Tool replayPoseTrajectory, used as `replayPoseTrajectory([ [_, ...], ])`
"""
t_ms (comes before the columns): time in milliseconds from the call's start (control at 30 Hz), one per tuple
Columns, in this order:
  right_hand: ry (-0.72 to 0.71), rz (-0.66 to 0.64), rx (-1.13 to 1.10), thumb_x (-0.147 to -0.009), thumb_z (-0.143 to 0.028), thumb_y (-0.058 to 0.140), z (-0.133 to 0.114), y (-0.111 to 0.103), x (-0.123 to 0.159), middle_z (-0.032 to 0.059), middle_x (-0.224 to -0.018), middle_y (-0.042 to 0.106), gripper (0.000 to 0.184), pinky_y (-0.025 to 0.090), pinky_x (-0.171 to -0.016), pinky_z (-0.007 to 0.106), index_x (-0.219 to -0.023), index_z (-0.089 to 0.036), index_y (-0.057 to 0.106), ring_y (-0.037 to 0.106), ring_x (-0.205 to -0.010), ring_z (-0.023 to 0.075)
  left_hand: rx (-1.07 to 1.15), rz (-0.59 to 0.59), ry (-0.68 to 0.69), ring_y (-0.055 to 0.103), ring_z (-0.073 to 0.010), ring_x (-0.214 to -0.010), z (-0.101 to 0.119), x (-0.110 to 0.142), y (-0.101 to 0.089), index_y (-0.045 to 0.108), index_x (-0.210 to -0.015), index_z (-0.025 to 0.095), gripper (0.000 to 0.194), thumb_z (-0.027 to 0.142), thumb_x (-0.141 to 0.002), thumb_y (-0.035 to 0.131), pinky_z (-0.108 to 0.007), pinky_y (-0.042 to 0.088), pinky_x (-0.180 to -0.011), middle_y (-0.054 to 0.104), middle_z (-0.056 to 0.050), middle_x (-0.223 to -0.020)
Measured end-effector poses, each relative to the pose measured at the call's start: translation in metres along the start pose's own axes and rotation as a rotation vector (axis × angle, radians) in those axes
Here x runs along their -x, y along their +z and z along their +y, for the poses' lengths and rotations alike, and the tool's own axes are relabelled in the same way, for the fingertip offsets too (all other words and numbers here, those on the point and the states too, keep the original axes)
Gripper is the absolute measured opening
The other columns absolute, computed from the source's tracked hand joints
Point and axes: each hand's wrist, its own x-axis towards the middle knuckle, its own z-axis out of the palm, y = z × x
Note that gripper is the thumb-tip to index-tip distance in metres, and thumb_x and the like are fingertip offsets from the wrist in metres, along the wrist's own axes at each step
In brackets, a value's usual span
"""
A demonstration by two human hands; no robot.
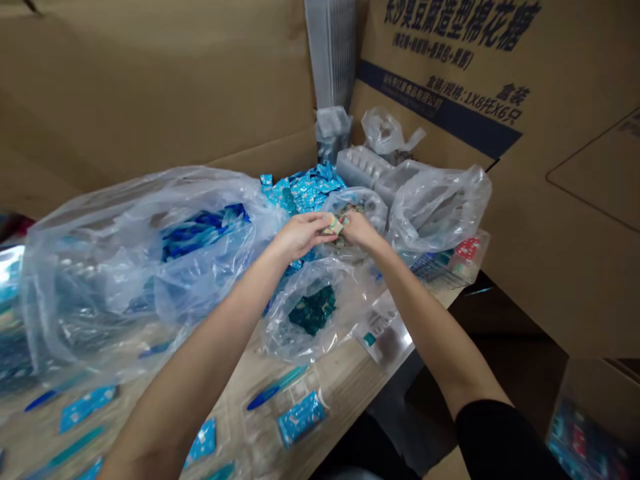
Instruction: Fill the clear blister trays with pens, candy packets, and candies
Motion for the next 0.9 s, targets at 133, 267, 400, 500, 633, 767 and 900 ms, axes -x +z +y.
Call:
replayPoseTrajectory([
  [133, 0.192, -0.034, -0.182, -0.083, -0.003, 0.056, 0.005, -0.004, 0.010, -0.0068, -0.051, 0.050, 0.019, 0.035, -0.041, 0.018, -0.073, -0.018, 0.051, 0.045, -0.042, 0.0077, -0.154, 0.007, 0.094, 0.062, -0.0103, -0.061, -0.011, -0.010, -0.001, 0.064, -0.074, 0.013, 0.012, 0.002, -0.075, 0.066, -0.025, 0.055, -0.071, 0.065, 0.000, -0.065],
  [267, 0.228, -0.053, -0.396, -0.089, -0.007, 0.052, -0.005, -0.010, 0.021, -0.0044, -0.060, 0.056, 0.016, 0.036, -0.042, 0.017, -0.079, -0.019, 0.053, 0.052, -0.048, 0.0077, -0.244, 0.086, 0.261, 0.059, -0.0092, -0.064, -0.015, -0.022, -0.001, 0.063, -0.079, 0.016, 0.014, 0.002, -0.076, 0.065, -0.020, 0.051, -0.068, 0.064, 0.003, -0.071],
  [400, 0.200, -0.018, -0.514, -0.091, -0.016, 0.061, -0.005, -0.010, 0.026, -0.0052, -0.064, 0.056, 0.008, 0.035, -0.041, 0.016, -0.084, -0.017, 0.057, 0.050, -0.048, 0.0054, -0.277, 0.087, 0.327, 0.061, -0.0107, -0.065, -0.013, -0.034, -0.003, 0.059, -0.081, 0.017, 0.013, 0.010, -0.077, 0.069, -0.023, 0.053, -0.065, 0.065, 0.002, -0.075],
  [500, 0.158, 0.019, -0.527, -0.085, -0.011, 0.068, 0.001, -0.008, 0.026, -0.0063, -0.060, 0.056, 0.010, 0.035, -0.040, 0.016, -0.089, -0.016, 0.060, 0.048, -0.046, 0.0057, -0.256, -0.044, 0.323, 0.064, -0.0117, -0.067, -0.012, -0.036, -0.009, 0.060, -0.081, 0.016, 0.017, 0.016, -0.074, 0.075, -0.024, 0.056, -0.065, 0.067, 0.000, -0.075],
  [633, 0.061, 0.090, -0.479, -0.083, -0.005, 0.063, 0.008, -0.007, 0.023, -0.0067, -0.060, 0.056, 0.012, 0.038, -0.043, 0.016, -0.085, -0.017, 0.061, 0.050, -0.047, 0.0059, -0.158, -0.158, 0.313, 0.067, -0.0126, -0.075, -0.015, -0.035, -0.016, 0.064, -0.085, 0.015, 0.018, 0.019, -0.073, 0.077, -0.027, 0.059, -0.073, 0.070, -0.001, -0.082],
  [767, -0.078, 0.103, -0.400, -0.078, -0.005, 0.064, 0.013, -0.008, 0.022, -0.0053, -0.071, 0.062, 0.016, 0.046, -0.054, 0.018, -0.089, -0.018, 0.065, 0.055, -0.058, 0.0069, -0.244, -0.102, 0.443, 0.066, -0.0117, -0.076, -0.018, -0.037, -0.016, 0.063, -0.087, 0.016, 0.013, 0.011, -0.077, 0.070, -0.026, 0.057, -0.074, 0.069, 0.000, -0.086],
  [900, -0.110, 0.047, -0.458, -0.079, -0.022, 0.072, 0.016, -0.008, 0.023, -0.0035, -0.078, 0.066, 0.017, 0.048, -0.055, 0.020, -0.094, -0.020, 0.067, 0.058, -0.063, 0.0092, -0.305, -0.070, 0.541, 0.065, -0.0110, -0.069, -0.021, -0.038, -0.016, 0.057, -0.086, 0.019, 0.016, 0.011, -0.079, 0.069, -0.025, 0.056, -0.068, 0.067, 0.002, -0.081],
])
